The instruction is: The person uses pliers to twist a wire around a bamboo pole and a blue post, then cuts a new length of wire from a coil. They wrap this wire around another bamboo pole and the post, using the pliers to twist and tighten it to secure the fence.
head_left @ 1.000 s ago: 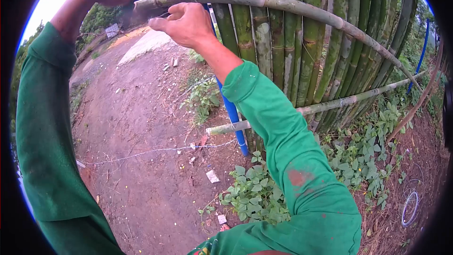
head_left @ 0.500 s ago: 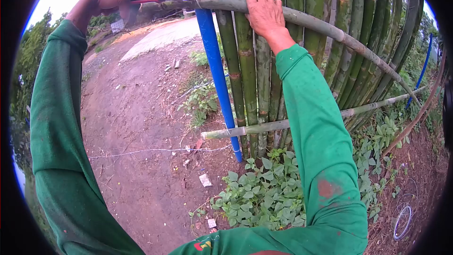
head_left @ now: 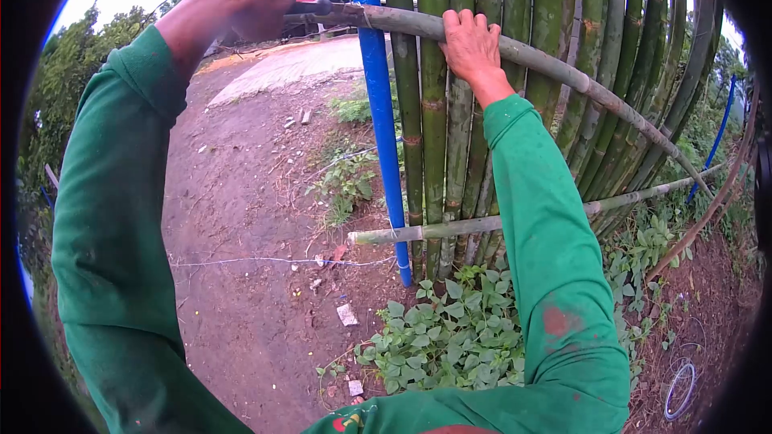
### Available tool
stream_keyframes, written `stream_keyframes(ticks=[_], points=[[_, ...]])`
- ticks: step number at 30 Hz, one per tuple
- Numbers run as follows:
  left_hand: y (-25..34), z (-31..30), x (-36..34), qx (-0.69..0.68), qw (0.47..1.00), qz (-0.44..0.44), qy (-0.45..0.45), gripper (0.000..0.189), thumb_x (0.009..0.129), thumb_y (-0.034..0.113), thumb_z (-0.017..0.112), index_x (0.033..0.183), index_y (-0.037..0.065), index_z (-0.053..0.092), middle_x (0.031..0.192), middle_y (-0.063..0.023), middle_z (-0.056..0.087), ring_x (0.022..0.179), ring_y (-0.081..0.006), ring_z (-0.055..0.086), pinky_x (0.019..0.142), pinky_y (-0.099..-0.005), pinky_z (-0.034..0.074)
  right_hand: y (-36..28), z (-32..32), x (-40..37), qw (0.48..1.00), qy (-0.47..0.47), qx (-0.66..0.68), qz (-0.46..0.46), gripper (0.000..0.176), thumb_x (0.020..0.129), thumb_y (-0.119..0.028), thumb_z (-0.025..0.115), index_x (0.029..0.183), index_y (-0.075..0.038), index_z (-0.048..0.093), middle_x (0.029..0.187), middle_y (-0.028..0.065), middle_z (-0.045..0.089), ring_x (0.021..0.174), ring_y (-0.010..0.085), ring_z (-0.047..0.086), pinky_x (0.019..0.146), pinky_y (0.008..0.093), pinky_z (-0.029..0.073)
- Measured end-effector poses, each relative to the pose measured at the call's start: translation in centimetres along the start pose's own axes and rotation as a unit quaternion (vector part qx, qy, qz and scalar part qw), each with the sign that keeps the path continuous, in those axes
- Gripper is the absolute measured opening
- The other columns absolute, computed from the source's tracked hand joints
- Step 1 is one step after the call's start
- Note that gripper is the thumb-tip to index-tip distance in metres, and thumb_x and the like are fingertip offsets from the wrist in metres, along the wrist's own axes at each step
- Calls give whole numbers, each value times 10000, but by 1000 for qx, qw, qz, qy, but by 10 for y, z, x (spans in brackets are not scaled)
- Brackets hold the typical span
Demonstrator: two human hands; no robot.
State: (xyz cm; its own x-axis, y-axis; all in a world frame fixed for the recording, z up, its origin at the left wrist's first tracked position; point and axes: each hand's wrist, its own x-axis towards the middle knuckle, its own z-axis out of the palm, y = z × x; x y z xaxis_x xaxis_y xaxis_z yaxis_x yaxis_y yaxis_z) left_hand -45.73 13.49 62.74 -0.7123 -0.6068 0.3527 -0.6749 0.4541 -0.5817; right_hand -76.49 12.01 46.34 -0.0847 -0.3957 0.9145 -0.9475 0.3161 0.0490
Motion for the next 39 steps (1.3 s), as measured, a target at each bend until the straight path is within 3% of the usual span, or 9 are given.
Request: stream_keyframes(ticks=[3, 10, 15, 21, 24, 30, 33, 36, 39], points=[[-30, 4, 7, -18, 998, 32, -47, 158, 828, -25, 489, 958, -11, 579, 862, -179, 564, 856, -343, 574, 790, -446, 442, 0, -3, -1, 1000, 15, 18, -6, 288, 802, -155, 671, 1048, -120, 525, 1047, 97, 564, 1028, 311, 536, 842, 524, 391], [-95, 46, -40, 55, 984, 93, 142, 232, 805, 7, 512, 978, 48, 662, 872, -112, 511, 891, -267, 525, 777, -399, 426, 0, -5, -1, 1000, -3, 14, -2, 316, 787, -152, 687, 1056, -120, 523, 1061, 94, 562, 1032, 313, 535, 851, 513, 385], [-27, 130, -96, -154, 954, -85, 242, 311, 806, 19, 500, 1090, 44, 623, 805, -177, 482, 785, -325, 509, 707, -450, 408, -3, -3, 0, 1000, -10, 3, 18, 302, 794, -124, 658, 1065, -120, 525, 1071, 100, 558, 1039, 312, 531, 859, 516, 379], [43, 156, -42, -186, 858, -55, 475, 241, 777, -15, 601, 1002, 71, 584, 977, -143, 556, 868, -338, 575, 697, -444, 484, -2, -7, -1, 1000, -22, -3, 7, 401, 797, -229, 716, 1099, -114, 479, 1081, 101, 529, 1043, 314, 516, 857, 506, 386], [32, 171, 12, -130, 938, -171, 271, 230, 823, 94, 558, 1052, 118, 551, 952, -182, 547, 798, -395, 618, 649, -512, 498, -1, -8, -1, 1000, -17, -2, 4, 404, 796, -233, 717, 1098, -113, 478, 1076, 101, 529, 1038, 312, 518, 856, 505, 387], [31, 162, 9, -200, 819, -98, 529, 211, 822, 135, 560, 1033, 149, 558, 873, -170, 516, 740, -401, 611, 635, -490, 510, 1, -5, -1, 1000, -14, -5, -5, 354, 810, -221, 681, 1100, -115, 508, 1072, 104, 551, 1053, 318, 527, 881, 539, 378], [34, 151, 13, -132, 948, -176, 231, 246, 854, 129, 486, 1093, 145, 539, 910, -180, 541, 820, -397, 607, 671, -530, 488, -1, -1, -2, 1000, -2, -2, -10, 360, 803, -225, 691, 1096, -120, 511, 1069, 106, 554, 1048, 318, 530, 882, 550, 372], [28, 147, -10, -202, 904, -187, 327, 283, 809, 78, 497, 1082, 129, 553, 894, -183, 579, 851, -395, 601, 723, -514, 460, 1, -1, -3, 1000, 10, 13, -17, 366, 794, -228, 703, 1092, -121, 520, 1074, 102, 557, 1046, 313, 529, 887, 552, 362], [63, 189, -70, -453, 799, -159, 362, 151, 822, 45, 522, 972, 29, 530, 830, -33, 485, 769, -139, 479, 716, -293, 399, 3, 4, 1, 999, 19, 28, -7, 356, 789, -227, 701, 1092, -121, 546, 1089, 103, 568, 1060, 312, 523, 915, 563, 332]])
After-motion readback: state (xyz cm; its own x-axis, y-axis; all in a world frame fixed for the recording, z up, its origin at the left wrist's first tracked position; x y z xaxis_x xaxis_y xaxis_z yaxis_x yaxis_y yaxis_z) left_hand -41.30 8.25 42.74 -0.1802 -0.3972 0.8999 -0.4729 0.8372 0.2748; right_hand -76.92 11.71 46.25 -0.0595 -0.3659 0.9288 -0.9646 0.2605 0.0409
